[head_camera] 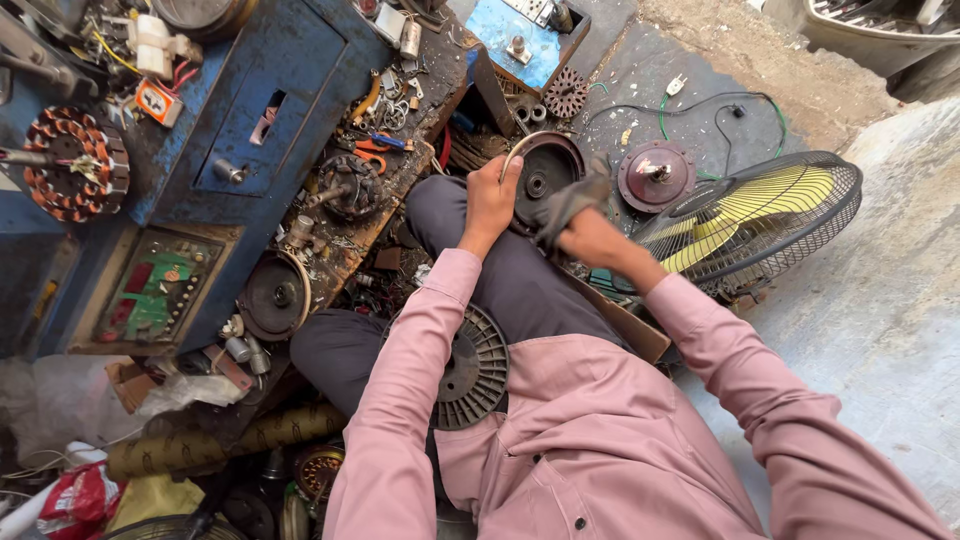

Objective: The person cleans and reassembles a ceiling fan motor housing using a cloth and a screwdriver, inserting small screws into the internal components.

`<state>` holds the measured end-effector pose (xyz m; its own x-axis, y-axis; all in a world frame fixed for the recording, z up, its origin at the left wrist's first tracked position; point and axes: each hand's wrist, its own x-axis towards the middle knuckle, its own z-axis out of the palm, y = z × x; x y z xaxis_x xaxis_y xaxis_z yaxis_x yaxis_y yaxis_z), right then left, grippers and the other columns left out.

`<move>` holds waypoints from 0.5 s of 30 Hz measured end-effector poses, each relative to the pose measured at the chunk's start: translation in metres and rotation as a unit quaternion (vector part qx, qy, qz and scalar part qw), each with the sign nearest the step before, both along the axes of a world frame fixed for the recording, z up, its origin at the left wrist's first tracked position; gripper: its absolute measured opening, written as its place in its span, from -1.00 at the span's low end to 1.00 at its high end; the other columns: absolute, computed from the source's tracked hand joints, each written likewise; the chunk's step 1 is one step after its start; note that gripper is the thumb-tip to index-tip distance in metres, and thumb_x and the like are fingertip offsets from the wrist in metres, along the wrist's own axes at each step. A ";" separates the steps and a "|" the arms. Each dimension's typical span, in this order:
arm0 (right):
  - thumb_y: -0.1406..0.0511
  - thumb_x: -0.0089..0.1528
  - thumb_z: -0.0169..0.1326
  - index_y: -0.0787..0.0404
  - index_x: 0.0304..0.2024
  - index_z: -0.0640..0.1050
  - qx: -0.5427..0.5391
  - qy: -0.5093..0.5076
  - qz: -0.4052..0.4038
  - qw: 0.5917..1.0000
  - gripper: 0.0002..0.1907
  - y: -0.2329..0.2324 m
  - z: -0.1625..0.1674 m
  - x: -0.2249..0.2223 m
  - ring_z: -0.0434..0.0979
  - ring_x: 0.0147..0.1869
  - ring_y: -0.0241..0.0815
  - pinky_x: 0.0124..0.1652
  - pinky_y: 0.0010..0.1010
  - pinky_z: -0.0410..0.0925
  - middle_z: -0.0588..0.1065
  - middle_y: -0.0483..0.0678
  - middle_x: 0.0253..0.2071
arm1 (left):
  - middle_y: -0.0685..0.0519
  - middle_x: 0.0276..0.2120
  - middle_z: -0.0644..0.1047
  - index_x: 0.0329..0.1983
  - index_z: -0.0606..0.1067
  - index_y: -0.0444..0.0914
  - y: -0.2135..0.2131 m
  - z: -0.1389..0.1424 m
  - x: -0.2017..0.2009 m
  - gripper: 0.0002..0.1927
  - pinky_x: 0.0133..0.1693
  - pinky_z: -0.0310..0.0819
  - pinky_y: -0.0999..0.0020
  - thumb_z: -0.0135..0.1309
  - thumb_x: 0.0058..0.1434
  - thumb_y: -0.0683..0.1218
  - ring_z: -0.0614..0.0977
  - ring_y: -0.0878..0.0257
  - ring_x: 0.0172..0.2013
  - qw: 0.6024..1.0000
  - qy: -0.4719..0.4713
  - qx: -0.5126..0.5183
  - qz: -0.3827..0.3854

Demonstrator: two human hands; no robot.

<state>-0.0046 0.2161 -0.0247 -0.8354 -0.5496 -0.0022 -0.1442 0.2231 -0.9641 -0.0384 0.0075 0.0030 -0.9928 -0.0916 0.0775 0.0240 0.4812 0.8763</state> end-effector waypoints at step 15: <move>0.26 0.19 0.06 0.38 0.04 0.50 -0.077 -0.027 -0.218 0.973 -0.58 -0.032 -0.043 -0.020 0.45 0.19 0.04 0.24 -0.23 0.27 0.48 0.15 0.06 | -0.21 -0.63 0.39 -0.42 0.43 -0.38 0.001 0.011 -0.001 -0.58 -0.48 0.27 0.09 0.04 0.41 0.05 0.44 -0.09 -0.62 0.998 0.007 -0.036 -0.042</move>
<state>-0.0248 0.1841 -0.0678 -0.9901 -0.1406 0.0025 -0.0172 0.1035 -0.9945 -0.0394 0.0087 0.0144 -0.9956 -0.0020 0.0942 0.0783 0.5394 0.8384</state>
